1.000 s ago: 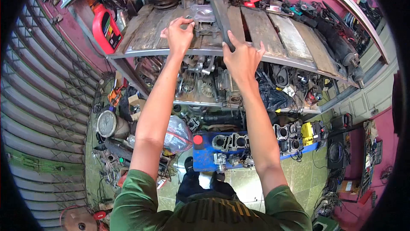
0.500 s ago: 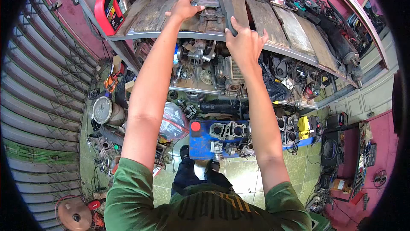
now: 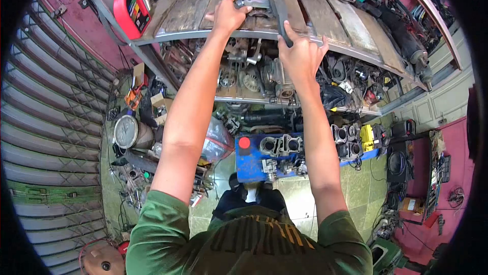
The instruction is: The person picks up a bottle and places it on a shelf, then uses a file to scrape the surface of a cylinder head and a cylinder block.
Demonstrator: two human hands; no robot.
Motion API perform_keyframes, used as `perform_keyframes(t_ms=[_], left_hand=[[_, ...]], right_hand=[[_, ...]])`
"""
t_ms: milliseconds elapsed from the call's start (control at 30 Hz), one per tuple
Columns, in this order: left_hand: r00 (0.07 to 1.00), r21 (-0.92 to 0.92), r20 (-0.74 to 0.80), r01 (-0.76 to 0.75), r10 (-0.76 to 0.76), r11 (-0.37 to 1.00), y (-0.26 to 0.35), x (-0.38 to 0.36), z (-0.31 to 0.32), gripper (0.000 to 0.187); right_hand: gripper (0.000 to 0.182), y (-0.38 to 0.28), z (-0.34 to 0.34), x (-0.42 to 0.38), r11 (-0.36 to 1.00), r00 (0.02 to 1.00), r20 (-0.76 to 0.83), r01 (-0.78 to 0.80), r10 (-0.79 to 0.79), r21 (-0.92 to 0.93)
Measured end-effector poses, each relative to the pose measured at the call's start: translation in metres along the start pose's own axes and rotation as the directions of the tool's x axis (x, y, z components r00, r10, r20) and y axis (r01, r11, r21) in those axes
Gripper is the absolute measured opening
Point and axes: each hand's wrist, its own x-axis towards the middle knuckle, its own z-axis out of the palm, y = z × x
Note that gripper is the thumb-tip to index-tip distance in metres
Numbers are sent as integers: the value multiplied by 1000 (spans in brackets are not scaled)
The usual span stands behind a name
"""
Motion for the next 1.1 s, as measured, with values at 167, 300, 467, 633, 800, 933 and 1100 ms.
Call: perform_keyframes(t_ms=[167,300,467,633,800,933,1100], left_hand=[[974,-82,-150,-181,168,980,-16,-22,8,62],[928,-74,-290,-265,234,961,-21,-49,19,64],[916,-148,-322,-300,241,942,-26,-42,18,67],[944,15,-247,-224,221,974,-18,-43,10,69],[966,-120,-210,-176,149,977,-18,-40,12,72],[984,-71,-141,-118,107,990,-18,-41,11,81],[995,-114,-85,-70,60,991,-23,-32,11,78]], right_hand=[[39,6,9,-21,991,992,-122,58,-44,120],[37,7,16,-32,968,970,-218,151,-106,199],[39,2,15,-19,979,979,-160,148,-125,139],[38,0,21,-17,983,972,-193,154,-133,100],[37,-11,24,-10,967,940,-278,232,-197,101],[38,-30,15,1,969,956,-156,247,-247,-24],[38,-18,8,-35,959,950,-140,284,-278,21]])
